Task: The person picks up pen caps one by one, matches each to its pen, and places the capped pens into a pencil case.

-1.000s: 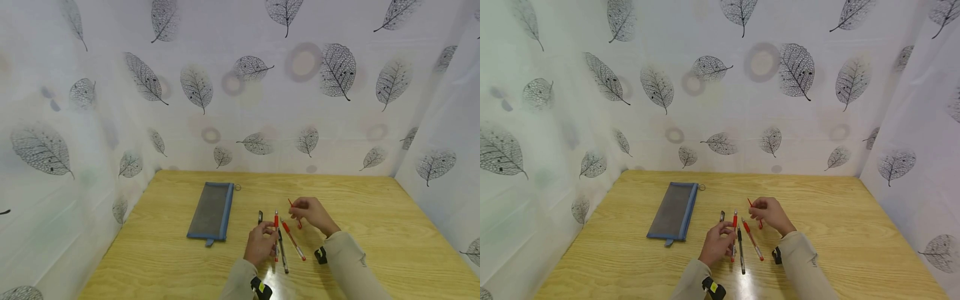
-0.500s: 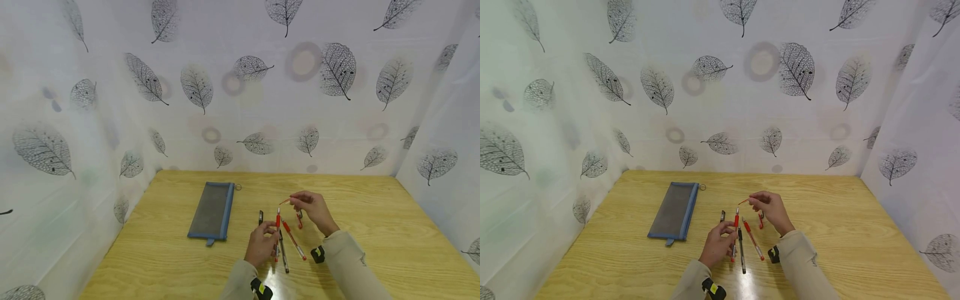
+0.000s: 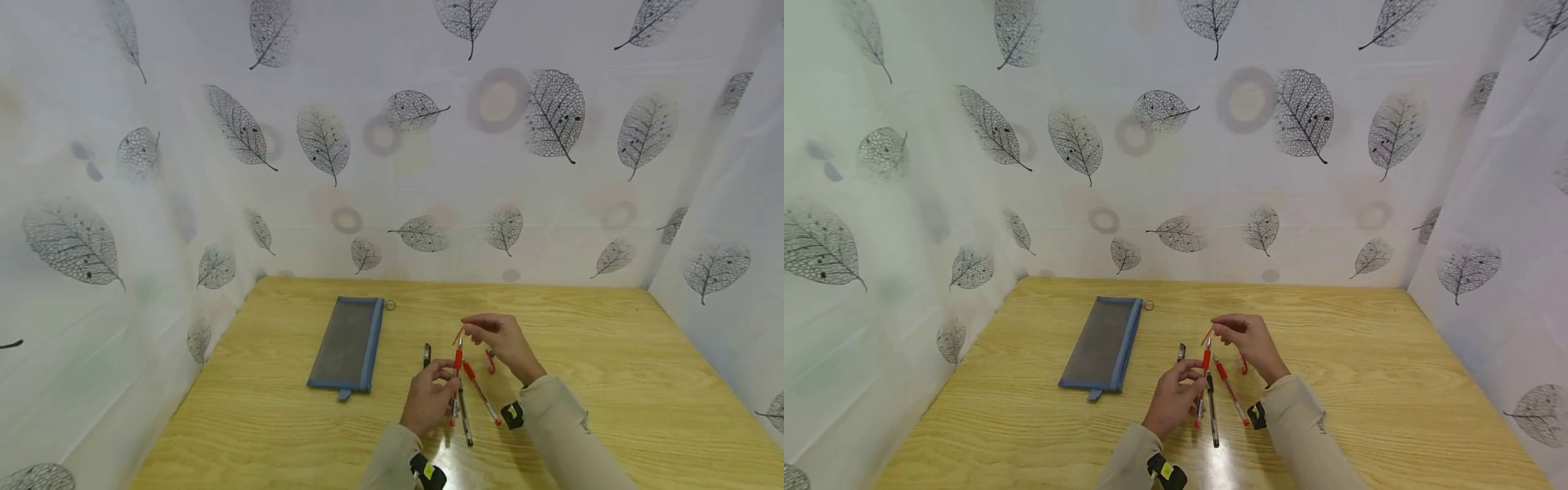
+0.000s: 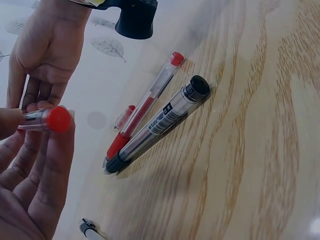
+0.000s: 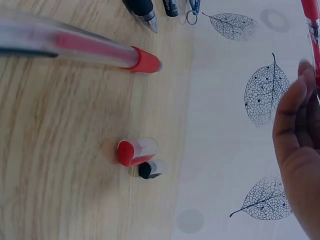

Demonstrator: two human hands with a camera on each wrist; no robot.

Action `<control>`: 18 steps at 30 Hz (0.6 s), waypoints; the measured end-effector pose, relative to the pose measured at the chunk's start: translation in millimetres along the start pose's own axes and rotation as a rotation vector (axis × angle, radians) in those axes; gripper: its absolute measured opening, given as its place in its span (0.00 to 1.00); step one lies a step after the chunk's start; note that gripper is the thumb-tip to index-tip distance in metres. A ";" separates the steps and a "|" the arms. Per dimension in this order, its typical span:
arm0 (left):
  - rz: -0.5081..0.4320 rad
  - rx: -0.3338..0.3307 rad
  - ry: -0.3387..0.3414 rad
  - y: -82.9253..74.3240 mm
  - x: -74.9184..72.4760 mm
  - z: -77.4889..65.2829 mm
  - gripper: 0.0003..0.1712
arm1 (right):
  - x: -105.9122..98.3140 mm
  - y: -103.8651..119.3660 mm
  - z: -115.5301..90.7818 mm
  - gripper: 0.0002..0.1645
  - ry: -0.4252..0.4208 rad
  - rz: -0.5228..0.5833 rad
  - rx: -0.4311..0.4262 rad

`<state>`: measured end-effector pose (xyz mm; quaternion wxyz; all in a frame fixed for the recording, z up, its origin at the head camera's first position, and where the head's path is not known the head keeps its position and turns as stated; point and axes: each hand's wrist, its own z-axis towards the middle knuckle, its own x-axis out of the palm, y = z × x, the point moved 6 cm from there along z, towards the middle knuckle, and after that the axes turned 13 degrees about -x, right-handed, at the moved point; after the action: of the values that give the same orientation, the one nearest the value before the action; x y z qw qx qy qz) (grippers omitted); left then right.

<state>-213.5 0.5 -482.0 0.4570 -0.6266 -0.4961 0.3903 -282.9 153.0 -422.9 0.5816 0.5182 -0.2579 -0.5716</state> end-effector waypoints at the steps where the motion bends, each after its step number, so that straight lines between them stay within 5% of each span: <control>1: 0.004 0.003 -0.001 -0.3 -0.2 0.2 0.15 | 2.1 4.9 0.0 0.16 0.026 -0.006 -0.002; 7: -0.013 0.012 0.005 -1.3 -0.9 1.1 0.15 | 7.7 12.0 -0.5 0.14 0.094 0.025 -0.061; 18: -0.239 -0.087 0.095 -3.1 6.2 1.2 0.12 | 9.7 -8.0 0.4 0.13 0.079 0.071 -0.050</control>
<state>-214.2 7.1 -479.6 0.4955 -0.6000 -0.5615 0.2813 -284.4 145.4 -432.7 0.6240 0.5161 -0.2384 -0.5361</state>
